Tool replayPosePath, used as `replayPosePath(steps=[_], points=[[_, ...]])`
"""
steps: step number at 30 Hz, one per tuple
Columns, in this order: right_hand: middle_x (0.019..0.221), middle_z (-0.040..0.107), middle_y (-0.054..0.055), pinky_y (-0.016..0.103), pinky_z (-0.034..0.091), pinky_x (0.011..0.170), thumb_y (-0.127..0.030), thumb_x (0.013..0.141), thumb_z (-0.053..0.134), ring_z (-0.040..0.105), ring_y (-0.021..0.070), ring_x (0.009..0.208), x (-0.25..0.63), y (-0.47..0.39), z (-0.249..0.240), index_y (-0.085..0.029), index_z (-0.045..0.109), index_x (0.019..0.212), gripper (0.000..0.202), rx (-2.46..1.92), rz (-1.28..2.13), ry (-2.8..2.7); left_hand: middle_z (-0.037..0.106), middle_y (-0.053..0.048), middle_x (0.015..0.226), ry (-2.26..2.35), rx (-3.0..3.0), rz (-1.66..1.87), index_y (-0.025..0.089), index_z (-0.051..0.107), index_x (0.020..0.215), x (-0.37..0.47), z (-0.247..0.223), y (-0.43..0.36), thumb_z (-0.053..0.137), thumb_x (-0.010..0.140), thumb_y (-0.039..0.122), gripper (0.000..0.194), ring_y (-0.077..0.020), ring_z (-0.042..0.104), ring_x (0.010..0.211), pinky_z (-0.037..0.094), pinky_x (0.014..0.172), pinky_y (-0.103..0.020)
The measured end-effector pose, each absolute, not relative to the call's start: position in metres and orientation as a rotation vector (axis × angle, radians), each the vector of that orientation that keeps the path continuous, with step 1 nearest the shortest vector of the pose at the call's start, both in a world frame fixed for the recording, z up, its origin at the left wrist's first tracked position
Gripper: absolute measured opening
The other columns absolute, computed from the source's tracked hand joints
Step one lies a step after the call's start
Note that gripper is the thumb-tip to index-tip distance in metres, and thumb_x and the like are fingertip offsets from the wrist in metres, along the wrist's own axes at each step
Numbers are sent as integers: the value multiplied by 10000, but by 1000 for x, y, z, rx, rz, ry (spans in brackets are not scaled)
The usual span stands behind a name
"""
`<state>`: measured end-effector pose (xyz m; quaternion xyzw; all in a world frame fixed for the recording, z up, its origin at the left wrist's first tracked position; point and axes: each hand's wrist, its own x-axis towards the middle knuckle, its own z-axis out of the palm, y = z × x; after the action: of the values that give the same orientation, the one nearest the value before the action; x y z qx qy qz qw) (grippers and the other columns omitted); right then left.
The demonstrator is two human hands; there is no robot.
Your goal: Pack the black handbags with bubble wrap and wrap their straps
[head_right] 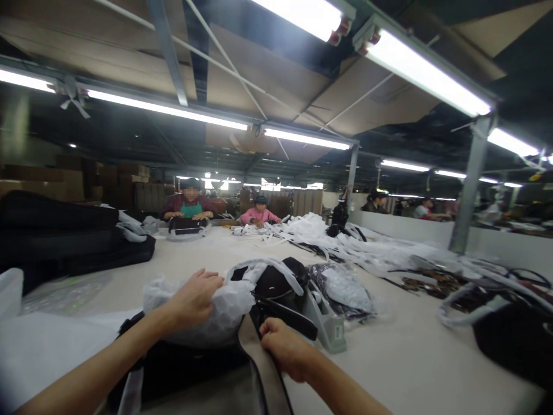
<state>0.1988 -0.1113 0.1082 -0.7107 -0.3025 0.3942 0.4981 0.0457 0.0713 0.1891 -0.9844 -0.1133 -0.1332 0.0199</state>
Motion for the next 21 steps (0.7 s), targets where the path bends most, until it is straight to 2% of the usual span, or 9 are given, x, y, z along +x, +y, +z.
replayPosePath(steps=[1,4,6,7,9,12,17,19,21], points=[[451,429,-97,166,207,329,-209,549,526,360,72,342,203,-114,112,-220,486,774,229,-1675,941,-732,680,-101,1096,-364,-3105,-421,172,580,1097,46,191,68,622,743,201,358,-276,602,1085,406,999,-387],[429,421,-100,188,160,325,-308,636,600,317,70,316,218,-119,130,-220,502,825,230,-1511,925,-741,662,-98,1167,-423,-3232,-487,166,394,1346,54,195,54,712,707,427,760,-268,631,1046,483,872,-320],[444,402,-120,183,123,340,-400,679,671,267,50,323,228,-119,145,-231,486,889,327,-1387,914,-745,660,-119,1186,-451,-3278,-511,155,352,1400,65,192,44,732,687,408,846,-292,630,1077,483,861,-325],[461,405,-126,179,108,348,-444,684,705,248,41,333,232,-118,151,-237,472,910,385,-1327,910,-749,684,-115,1132,-447,-3298,-496,163,436,1351,70,190,40,731,682,361,758,-305,643,1054,483,849,-332],[482,403,-134,176,77,359,-505,663,764,210,26,350,237,-116,163,-243,448,906,477,-1220,904,-765,720,-82,969,-377,-3342,-436,194,641,1075,77,184,37,709,664,248,421,-311,670,967,481,805,-330],[463,375,-144,183,53,354,-511,592,834,186,22,349,234,-110,176,-239,452,885,554,-1111,918,-809,712,-18,833,-171,-3433,-398,205,671,778,76,182,46,620,697,165,104,-238,676,852,474,752,-274],[451,379,-151,175,62,337,-447,543,875,181,17,339,224,-94,198,-232,469,851,552,-1005,943,-885,680,-44,888,-43,-3529,-550,130,609,928,60,189,70,393,903,220,235,-180,630,815,499,741,-256],[447,390,-150,166,81,333,-412,557,874,193,17,335,218,-87,206,-225,487,837,513,-999,960,-921,688,-38,944,45,-3537,-508,136,608,973,62,183,66,403,901,199,227,-172,631,840,506,782,-259],[470,458,-129,154,168,338,-386,570,875,291,28,348,210,-82,211,-210,516,826,475,-1010,971,-966,711,2,912,165,-3525,-366,169,643,904,70,170,55,480,845,142,176,-163,647,846,507,806,-237]])
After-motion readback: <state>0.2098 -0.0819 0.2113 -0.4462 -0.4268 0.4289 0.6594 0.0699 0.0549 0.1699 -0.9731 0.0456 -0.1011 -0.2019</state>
